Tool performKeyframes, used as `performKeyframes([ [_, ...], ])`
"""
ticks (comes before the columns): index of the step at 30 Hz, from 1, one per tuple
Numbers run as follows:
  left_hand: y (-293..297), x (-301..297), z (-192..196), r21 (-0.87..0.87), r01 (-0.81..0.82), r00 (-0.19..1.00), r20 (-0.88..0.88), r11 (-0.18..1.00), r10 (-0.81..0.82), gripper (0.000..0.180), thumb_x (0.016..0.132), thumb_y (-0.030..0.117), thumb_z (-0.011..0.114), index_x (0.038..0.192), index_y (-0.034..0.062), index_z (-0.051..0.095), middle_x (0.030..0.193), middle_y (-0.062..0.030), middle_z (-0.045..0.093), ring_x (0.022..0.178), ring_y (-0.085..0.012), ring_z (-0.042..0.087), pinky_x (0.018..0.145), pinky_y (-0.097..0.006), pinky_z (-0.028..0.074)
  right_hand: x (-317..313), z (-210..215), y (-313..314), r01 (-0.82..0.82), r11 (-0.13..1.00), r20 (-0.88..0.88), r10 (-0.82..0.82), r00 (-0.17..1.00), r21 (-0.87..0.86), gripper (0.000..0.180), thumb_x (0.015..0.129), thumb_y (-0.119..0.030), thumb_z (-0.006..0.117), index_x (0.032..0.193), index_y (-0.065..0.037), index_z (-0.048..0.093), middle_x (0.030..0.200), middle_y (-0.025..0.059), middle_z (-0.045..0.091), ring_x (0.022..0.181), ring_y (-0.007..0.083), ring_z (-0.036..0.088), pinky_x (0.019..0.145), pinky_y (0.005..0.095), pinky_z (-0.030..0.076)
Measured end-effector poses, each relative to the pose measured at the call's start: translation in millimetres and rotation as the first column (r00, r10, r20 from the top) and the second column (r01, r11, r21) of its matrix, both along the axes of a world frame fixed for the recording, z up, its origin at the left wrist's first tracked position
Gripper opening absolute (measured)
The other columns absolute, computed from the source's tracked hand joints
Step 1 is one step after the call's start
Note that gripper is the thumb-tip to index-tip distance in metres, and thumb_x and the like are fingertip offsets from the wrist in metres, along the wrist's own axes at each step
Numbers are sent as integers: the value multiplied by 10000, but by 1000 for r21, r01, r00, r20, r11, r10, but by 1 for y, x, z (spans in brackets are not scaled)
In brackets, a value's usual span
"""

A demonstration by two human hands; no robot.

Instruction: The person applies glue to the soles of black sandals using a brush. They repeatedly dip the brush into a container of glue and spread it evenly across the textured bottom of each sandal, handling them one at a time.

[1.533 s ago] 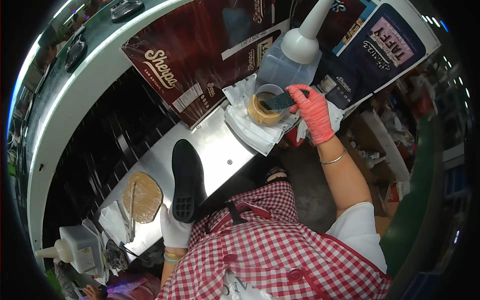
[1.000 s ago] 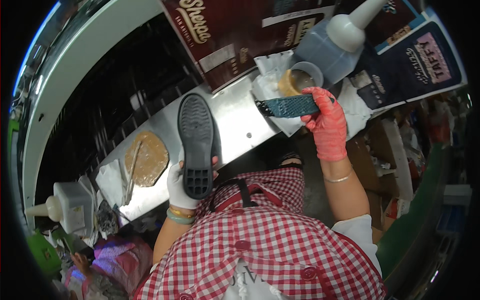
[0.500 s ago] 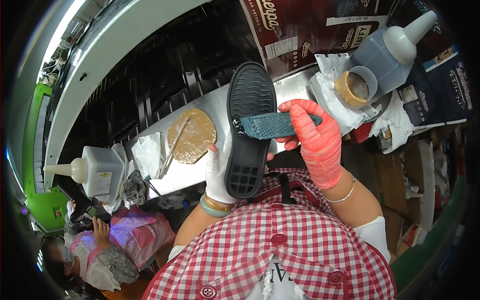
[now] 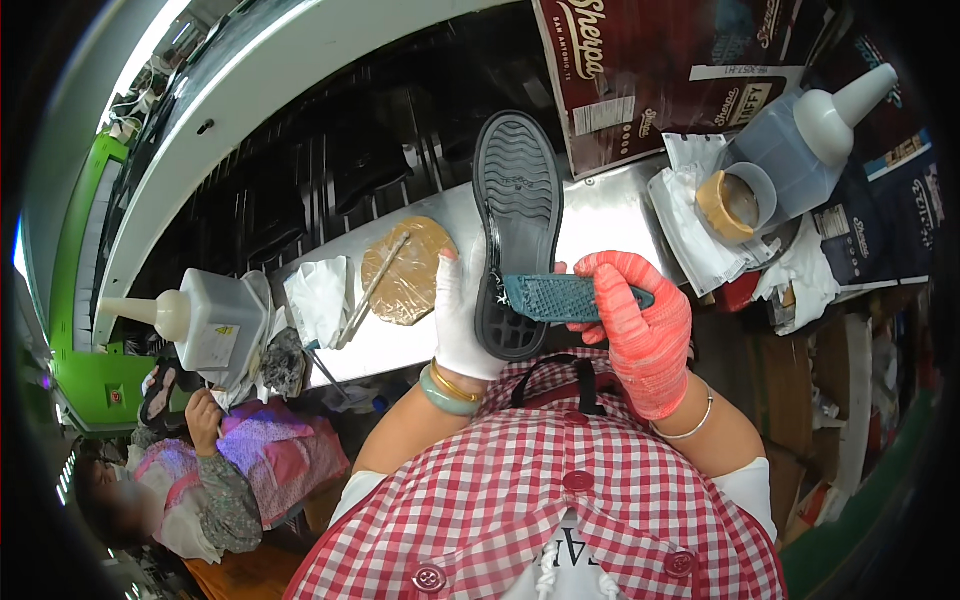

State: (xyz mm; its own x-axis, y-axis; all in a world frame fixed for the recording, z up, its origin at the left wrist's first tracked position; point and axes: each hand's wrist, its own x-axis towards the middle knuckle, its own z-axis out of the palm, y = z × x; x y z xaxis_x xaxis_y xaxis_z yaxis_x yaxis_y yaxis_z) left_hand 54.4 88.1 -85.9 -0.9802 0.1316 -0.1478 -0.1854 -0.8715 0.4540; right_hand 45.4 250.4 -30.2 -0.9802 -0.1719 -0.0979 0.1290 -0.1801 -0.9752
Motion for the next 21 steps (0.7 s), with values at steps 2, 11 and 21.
performKeyframes([
  [2, -1, -4, 0, -18, -4, 1000, -28, 1000, 4, 754, 882, 668, 260, 1399, 119, 283, 1317, -167, 420, 1152, -364, 486, 924, -480, 450, 3, 3, -1, -15, 1000, 3, 15, 1000, 14, 206, 928, -177, 537, 988, 2, 619, 817, 46, 643, 626, 87, 613, 518, 200, 478],
  [11, -3, -7, -2, 49, 49, 999, -26, 998, -48, 725, 901, 645, 212, 1396, 121, 289, 1310, -180, 426, 1167, -362, 477, 896, -475, 471, 11, 9, 5, -141, 987, -28, 144, 989, 83, 225, 929, -207, 522, 991, -9, 611, 871, 59, 629, 651, 106, 613, 537, 190, 470],
  [21, -3, 2, 7, 202, 190, 977, 56, 961, -205, 776, 897, 654, 200, 1395, 66, 298, 1352, -176, 413, 1219, -298, 446, 1022, -431, 367, -5, 26, 18, -411, 899, 32, 411, 911, 155, 194, 904, -141, 553, 995, 14, 624, 790, 36, 629, 647, 70, 564, 587, 209, 479],
])
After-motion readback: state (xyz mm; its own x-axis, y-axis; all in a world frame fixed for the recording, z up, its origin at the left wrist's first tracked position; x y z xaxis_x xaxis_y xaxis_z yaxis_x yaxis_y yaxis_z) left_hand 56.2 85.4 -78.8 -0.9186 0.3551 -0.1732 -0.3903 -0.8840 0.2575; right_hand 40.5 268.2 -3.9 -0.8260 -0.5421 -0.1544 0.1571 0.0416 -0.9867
